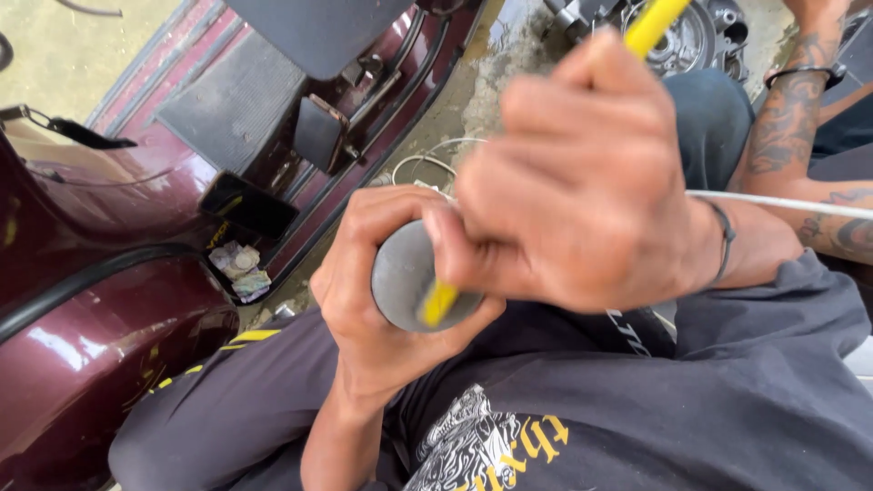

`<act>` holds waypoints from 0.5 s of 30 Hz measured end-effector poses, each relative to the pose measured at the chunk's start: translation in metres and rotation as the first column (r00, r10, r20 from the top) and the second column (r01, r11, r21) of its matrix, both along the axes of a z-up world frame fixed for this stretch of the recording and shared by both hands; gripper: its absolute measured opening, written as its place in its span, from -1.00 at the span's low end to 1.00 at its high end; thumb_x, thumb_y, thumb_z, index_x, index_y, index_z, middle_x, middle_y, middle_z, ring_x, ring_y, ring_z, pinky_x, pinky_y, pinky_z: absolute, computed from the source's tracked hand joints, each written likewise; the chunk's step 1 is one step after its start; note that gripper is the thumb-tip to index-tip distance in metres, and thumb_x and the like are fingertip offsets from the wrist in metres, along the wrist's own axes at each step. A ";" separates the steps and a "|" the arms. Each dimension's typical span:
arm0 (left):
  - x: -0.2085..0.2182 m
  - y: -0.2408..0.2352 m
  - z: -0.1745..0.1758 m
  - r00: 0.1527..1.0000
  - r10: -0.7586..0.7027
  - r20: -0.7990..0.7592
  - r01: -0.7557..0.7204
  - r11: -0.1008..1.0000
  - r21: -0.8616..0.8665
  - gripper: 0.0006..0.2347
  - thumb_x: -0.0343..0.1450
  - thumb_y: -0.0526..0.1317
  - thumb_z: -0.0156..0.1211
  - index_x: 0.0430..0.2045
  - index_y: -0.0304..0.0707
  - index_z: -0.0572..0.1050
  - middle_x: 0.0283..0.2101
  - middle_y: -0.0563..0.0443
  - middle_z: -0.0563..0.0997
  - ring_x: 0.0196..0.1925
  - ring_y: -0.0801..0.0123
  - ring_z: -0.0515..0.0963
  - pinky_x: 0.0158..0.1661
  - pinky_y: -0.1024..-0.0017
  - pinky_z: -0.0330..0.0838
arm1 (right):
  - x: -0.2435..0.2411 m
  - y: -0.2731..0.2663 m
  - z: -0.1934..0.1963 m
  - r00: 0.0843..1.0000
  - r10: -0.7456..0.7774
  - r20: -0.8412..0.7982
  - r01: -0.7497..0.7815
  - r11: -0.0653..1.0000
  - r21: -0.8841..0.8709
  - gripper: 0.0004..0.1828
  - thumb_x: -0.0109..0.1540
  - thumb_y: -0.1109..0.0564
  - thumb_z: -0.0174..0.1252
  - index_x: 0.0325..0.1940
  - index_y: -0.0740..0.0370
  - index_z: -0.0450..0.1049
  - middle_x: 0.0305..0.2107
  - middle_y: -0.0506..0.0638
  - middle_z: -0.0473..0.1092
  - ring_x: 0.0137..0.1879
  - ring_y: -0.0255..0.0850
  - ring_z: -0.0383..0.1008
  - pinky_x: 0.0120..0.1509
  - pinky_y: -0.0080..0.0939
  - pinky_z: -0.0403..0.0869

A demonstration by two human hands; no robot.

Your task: The person sits on the floor and uses a yellow brush to scrub the surface of a cylindrical metal part held in their left hand. They repeatedly brush the top and sides of the part while seated next to a maroon scooter.

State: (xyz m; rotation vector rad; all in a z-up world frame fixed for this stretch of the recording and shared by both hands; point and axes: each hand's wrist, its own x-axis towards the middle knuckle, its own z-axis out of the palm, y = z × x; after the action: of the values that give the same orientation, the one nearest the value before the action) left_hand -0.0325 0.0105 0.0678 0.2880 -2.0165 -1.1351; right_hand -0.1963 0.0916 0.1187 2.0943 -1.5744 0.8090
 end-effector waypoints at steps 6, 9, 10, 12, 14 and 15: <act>-0.013 0.001 0.003 1.000 0.012 -0.012 -0.012 1.000 0.008 -0.66 0.22 -0.39 0.39 -0.19 -0.37 0.39 -0.18 -0.08 0.58 -0.14 0.14 0.63 0.01 0.31 0.55 | -0.009 0.003 -0.006 0.998 -0.059 0.001 0.059 0.998 -0.025 -0.50 0.47 0.05 -0.01 -0.55 0.11 0.08 -0.69 -0.16 0.09 -0.51 -0.15 0.02 -0.17 -0.09 0.05; -0.022 0.006 0.008 0.997 0.064 -0.040 -0.064 0.998 0.002 -0.92 0.43 -0.37 0.08 -0.28 -0.42 0.40 -0.28 -0.14 0.58 -0.22 0.12 0.64 -0.08 0.30 0.58 | -0.005 0.008 -0.001 1.000 0.004 -0.022 -0.005 1.000 -0.028 -0.53 0.44 0.04 -0.02 -0.57 0.08 0.13 -0.69 -0.16 0.10 -0.51 -0.16 0.05 -0.18 -0.10 0.05; -0.021 0.004 0.006 0.997 0.063 -0.041 -0.063 0.998 0.002 -0.92 0.43 -0.37 0.08 -0.28 -0.42 0.40 -0.28 -0.14 0.58 -0.22 0.12 0.64 -0.08 0.30 0.58 | -0.008 0.007 -0.001 1.000 0.002 -0.023 -0.003 1.000 -0.028 -0.53 0.44 0.04 -0.02 -0.57 0.08 0.13 -0.69 -0.16 0.10 -0.51 -0.16 0.05 -0.18 -0.10 0.05; -0.018 0.000 0.000 1.000 0.011 -0.013 -0.011 1.000 -0.015 -0.68 0.33 -0.20 0.39 -0.19 -0.38 0.39 -0.18 -0.12 0.59 -0.12 0.12 0.67 0.02 0.28 0.58 | -0.013 0.005 -0.004 0.999 0.011 0.031 -0.011 1.000 0.001 -0.54 0.43 0.07 0.05 -0.56 0.09 0.19 -0.68 -0.15 0.08 -0.51 -0.18 0.07 -0.16 -0.10 0.09; -0.018 -0.001 0.000 1.000 -0.003 -0.007 0.003 1.000 -0.002 -0.65 0.27 -0.26 0.41 -0.18 -0.39 0.39 -0.17 -0.14 0.59 -0.11 0.09 0.66 0.03 0.26 0.58 | -0.016 0.004 -0.006 0.999 -0.023 0.026 0.024 1.000 -0.020 -0.53 0.44 0.07 0.02 -0.57 0.09 0.14 -0.69 -0.15 0.07 -0.52 -0.16 0.04 -0.16 -0.08 0.07; -0.018 -0.002 0.000 1.000 -0.012 -0.007 0.012 1.000 0.005 -0.61 0.21 -0.32 0.44 -0.17 -0.40 0.39 -0.15 -0.16 0.58 -0.10 0.05 0.66 0.05 0.25 0.58 | -0.018 0.002 -0.007 0.999 -0.052 0.017 0.052 0.997 -0.048 -0.51 0.45 0.07 -0.02 -0.57 0.10 0.10 -0.70 -0.14 0.06 -0.52 -0.14 0.02 -0.16 -0.05 0.05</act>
State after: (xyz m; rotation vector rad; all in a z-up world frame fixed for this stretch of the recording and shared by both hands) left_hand -0.0503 0.0089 0.0682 0.2738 -2.0120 -1.1470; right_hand -0.2146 0.0939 0.1113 2.0096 -1.5949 0.8390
